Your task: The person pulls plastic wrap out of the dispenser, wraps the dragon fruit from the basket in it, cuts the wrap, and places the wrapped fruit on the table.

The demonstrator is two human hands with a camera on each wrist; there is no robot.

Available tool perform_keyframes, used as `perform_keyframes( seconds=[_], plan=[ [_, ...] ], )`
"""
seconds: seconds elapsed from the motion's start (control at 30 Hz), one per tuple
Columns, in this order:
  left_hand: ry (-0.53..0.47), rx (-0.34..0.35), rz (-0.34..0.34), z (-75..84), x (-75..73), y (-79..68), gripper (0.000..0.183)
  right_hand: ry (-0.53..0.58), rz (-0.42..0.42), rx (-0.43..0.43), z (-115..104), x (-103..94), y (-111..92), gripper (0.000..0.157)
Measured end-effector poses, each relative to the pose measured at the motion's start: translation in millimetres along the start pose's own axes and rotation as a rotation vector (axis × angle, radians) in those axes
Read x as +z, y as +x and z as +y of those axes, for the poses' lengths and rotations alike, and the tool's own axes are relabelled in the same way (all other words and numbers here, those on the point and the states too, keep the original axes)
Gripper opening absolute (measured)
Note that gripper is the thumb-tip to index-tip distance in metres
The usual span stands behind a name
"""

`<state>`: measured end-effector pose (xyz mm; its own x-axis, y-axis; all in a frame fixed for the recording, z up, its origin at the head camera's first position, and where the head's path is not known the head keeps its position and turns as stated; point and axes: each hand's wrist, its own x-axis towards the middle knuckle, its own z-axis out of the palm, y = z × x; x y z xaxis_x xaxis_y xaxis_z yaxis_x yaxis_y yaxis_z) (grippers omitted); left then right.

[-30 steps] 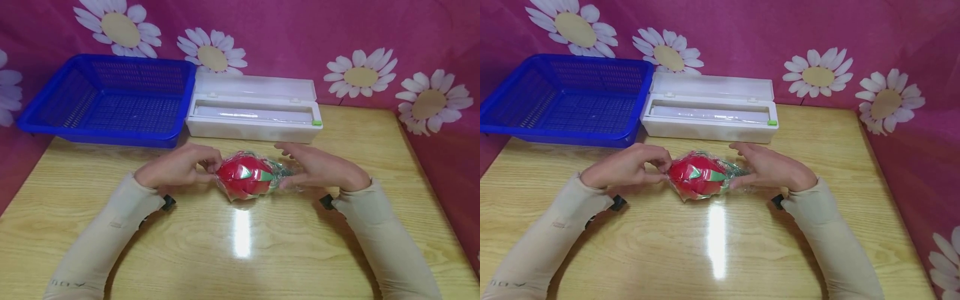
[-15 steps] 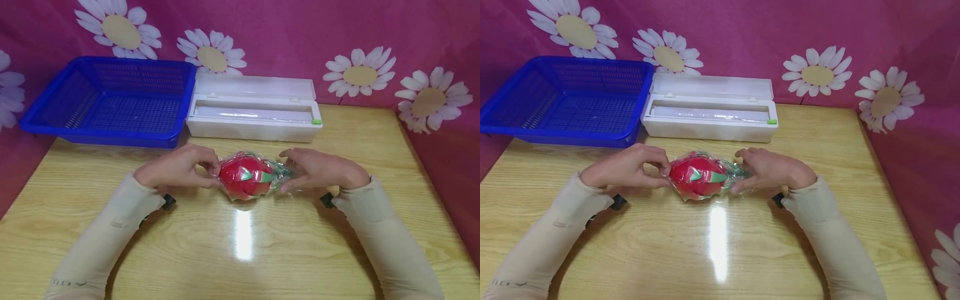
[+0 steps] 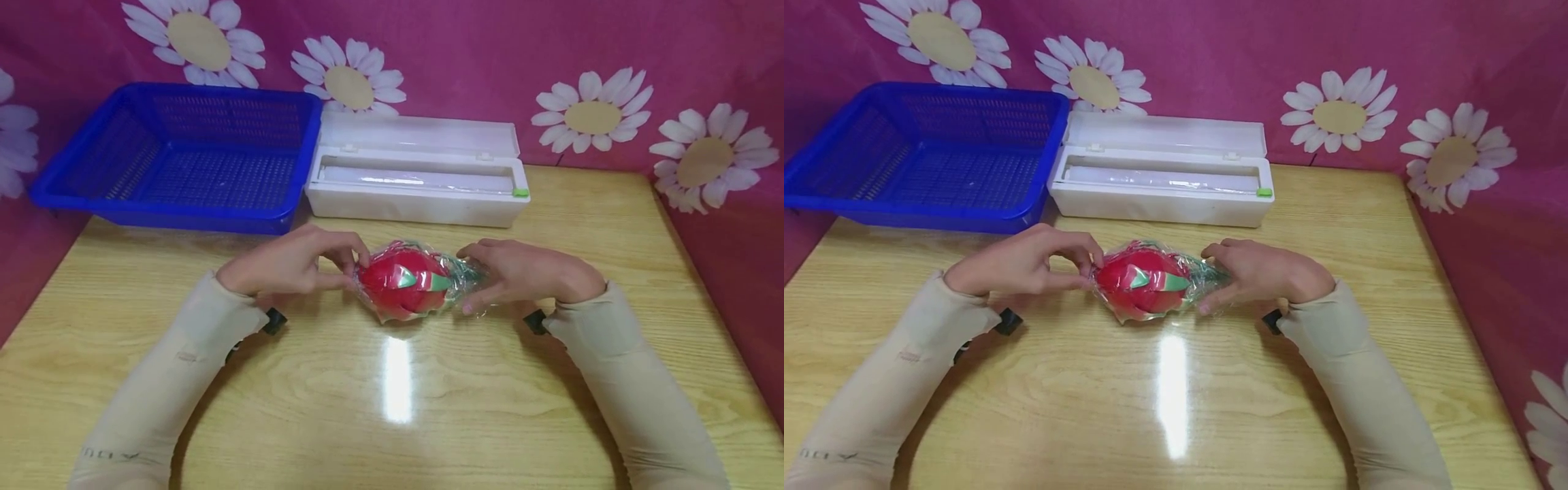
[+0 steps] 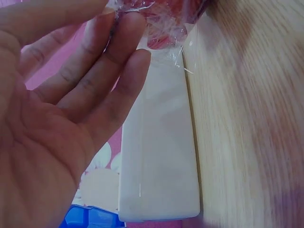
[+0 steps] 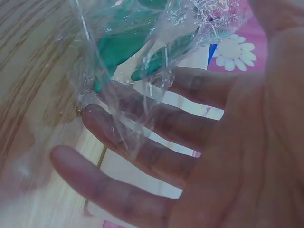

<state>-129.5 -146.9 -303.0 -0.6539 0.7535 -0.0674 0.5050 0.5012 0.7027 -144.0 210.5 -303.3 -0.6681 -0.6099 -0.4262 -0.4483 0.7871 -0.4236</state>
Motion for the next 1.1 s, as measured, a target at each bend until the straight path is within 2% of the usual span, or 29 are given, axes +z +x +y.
perform_keyframes(
  seconds=[0.1, 0.2, 0.33, 0.5, 0.63, 0.77, 0.9, 1.1],
  plan=[
    [0.005, -0.02, 0.008, -0.2, 0.1, 2.5, 0.04, -0.01, 0.002, 0.0, 1.0, -0.6, -0.1, 0.089],
    [0.002, -0.023, 0.015, 0.1, 0.8, 3.6, 0.047, -0.012, -0.001, 0.001, 0.7, -0.8, 0.8, 0.086],
    [0.01, -0.019, 0.026, -0.5, 1.9, 3.9, 0.048, -0.005, 0.001, -0.001, 0.1, -0.2, 3.6, 0.079],
    [0.047, 0.027, 0.058, -2.7, 3.8, 5.8, 0.049, 0.01, 0.018, -0.016, -0.3, 0.0, 5.8, 0.07],
    [0.081, 0.061, 0.106, -4.3, 5.2, 8.7, 0.048, 0.012, 0.028, -0.019, -0.5, 0.6, 6.2, 0.069],
    [0.09, 0.058, 0.143, -6.4, 6.0, 9.8, 0.055, -0.011, 0.043, -0.024, -0.3, 1.5, 6.9, 0.07],
    [0.071, 0.013, 0.133, -7.4, 5.5, 10.0, 0.064, -0.019, 0.044, -0.025, 0.9, 2.1, 7.9, 0.072],
    [0.038, -0.019, 0.083, -9.2, 5.8, 10.7, 0.059, -0.029, 0.04, -0.036, 2.9, 2.5, 8.3, 0.077]
  ],
)
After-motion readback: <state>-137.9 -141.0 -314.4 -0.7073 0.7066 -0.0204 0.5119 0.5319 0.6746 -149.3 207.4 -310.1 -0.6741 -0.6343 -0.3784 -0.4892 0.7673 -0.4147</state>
